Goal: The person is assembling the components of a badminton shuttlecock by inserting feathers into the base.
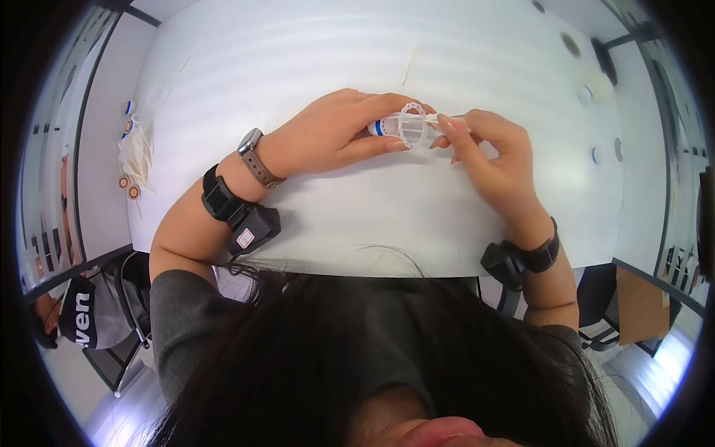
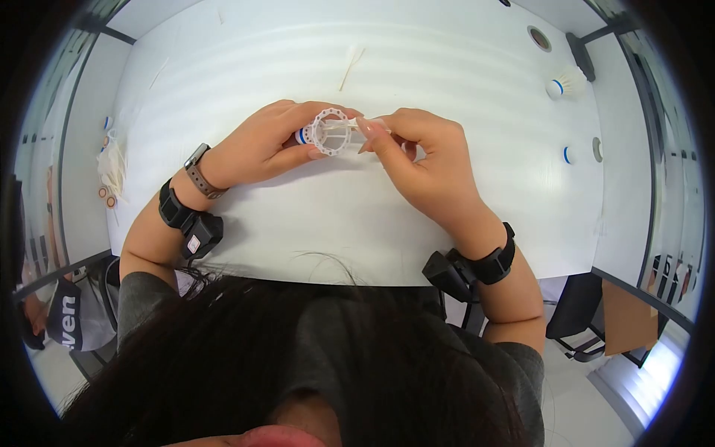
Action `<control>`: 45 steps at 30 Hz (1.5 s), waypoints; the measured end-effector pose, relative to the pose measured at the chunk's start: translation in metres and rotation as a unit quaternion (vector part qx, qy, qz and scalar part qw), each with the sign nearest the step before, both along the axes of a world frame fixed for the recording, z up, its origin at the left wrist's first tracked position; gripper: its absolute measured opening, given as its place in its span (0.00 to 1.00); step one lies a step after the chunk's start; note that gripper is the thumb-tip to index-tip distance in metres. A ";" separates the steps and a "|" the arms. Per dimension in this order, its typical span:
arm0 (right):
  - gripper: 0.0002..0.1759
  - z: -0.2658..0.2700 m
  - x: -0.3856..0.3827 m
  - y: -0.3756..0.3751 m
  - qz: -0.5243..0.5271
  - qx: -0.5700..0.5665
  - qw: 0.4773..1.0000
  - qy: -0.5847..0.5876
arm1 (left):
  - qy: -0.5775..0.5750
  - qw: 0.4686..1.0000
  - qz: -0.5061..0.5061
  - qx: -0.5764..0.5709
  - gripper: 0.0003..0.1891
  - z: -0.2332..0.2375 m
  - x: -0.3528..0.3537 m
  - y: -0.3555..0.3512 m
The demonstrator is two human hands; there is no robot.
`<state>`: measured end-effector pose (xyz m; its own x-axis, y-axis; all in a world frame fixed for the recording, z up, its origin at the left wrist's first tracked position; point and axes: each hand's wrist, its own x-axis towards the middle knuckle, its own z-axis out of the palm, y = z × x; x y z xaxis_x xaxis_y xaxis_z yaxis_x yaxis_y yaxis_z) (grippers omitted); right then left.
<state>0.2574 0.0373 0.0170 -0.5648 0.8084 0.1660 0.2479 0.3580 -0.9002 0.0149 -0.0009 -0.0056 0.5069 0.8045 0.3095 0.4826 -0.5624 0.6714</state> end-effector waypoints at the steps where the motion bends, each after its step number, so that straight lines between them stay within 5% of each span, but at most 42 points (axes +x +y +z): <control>1: 0.12 0.000 0.000 0.000 0.004 0.016 1.000 -0.004 | 0.006 1.000 0.001 0.005 0.23 -0.001 0.000 0.000; 21: 0.12 0.010 0.008 0.006 -0.003 -0.092 0.995 0.034 | 0.062 0.996 0.005 -0.056 0.25 0.009 -0.001 -0.007; 45: 0.12 0.017 0.000 0.009 -0.063 -0.063 0.993 0.079 | 0.021 1.000 -0.007 -0.021 0.19 0.001 0.003 -0.003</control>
<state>0.2573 0.0458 0.0336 -0.4331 0.8908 0.1372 0.1352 0.2147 -0.9673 0.0174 -0.0042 -0.0046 0.5304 0.8089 0.2537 0.5037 -0.5414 0.6732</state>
